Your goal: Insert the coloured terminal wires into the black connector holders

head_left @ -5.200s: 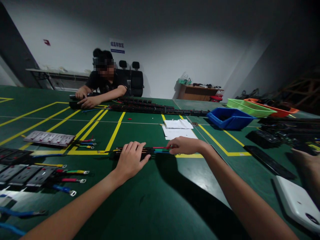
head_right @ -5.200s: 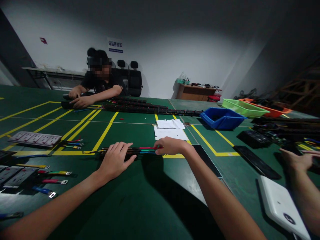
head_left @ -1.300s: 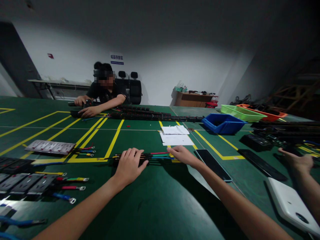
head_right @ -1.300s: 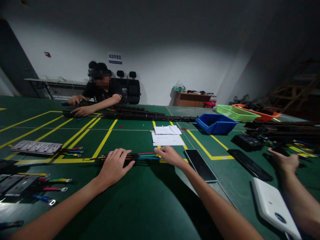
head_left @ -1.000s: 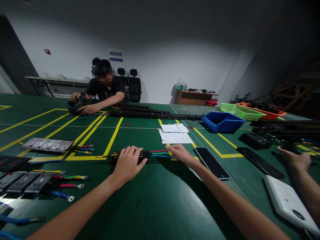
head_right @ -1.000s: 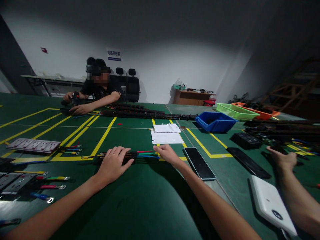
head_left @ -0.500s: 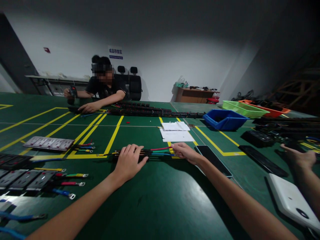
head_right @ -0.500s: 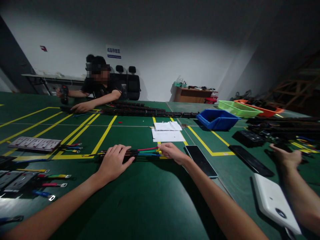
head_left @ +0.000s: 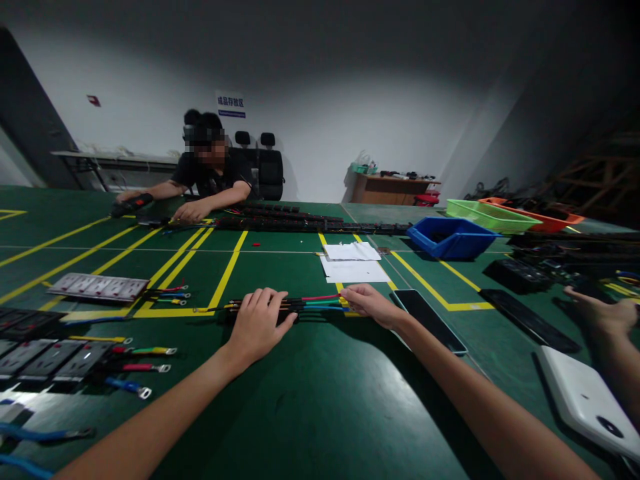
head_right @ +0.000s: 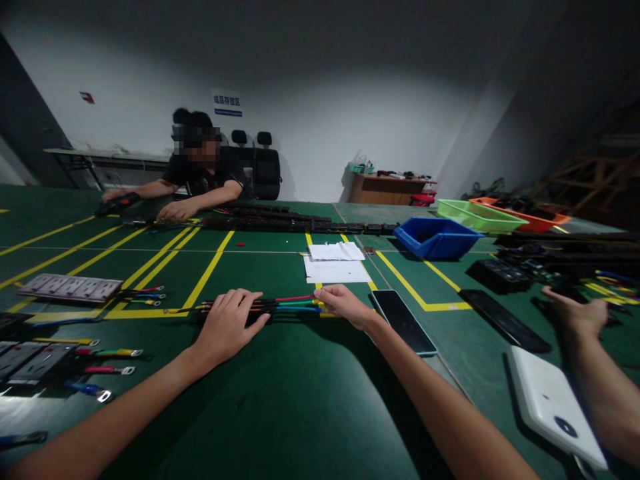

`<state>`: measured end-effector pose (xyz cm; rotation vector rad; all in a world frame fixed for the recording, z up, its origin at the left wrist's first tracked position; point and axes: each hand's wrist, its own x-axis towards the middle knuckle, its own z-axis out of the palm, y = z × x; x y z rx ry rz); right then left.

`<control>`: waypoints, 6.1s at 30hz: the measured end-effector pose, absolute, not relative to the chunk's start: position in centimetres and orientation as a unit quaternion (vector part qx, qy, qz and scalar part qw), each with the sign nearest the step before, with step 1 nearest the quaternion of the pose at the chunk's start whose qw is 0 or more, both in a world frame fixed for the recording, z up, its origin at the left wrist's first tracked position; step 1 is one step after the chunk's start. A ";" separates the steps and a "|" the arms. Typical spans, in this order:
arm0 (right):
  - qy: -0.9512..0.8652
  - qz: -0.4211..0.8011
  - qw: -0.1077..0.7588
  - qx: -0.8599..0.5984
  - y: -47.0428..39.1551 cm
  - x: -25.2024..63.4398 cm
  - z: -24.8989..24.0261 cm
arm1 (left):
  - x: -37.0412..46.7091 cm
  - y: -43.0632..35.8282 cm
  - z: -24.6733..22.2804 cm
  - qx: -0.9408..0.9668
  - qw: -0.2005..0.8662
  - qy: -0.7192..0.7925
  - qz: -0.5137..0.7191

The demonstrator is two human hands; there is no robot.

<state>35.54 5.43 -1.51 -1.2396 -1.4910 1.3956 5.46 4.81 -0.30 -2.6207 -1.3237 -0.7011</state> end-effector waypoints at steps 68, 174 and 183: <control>-0.514 0.608 0.409 -0.446 5.0 36.1 -0.4 | 5.5 4.8 -0.2 -0.867 0.058 -0.442 -0.224; -0.562 0.580 0.374 -0.455 5.1 36.3 -1.0 | 5.5 4.7 0.1 -0.864 0.064 -0.448 -0.218; -0.588 0.537 0.362 -0.485 5.2 36.0 -0.9 | 5.5 4.7 -0.1 -0.864 0.058 -0.446 -0.224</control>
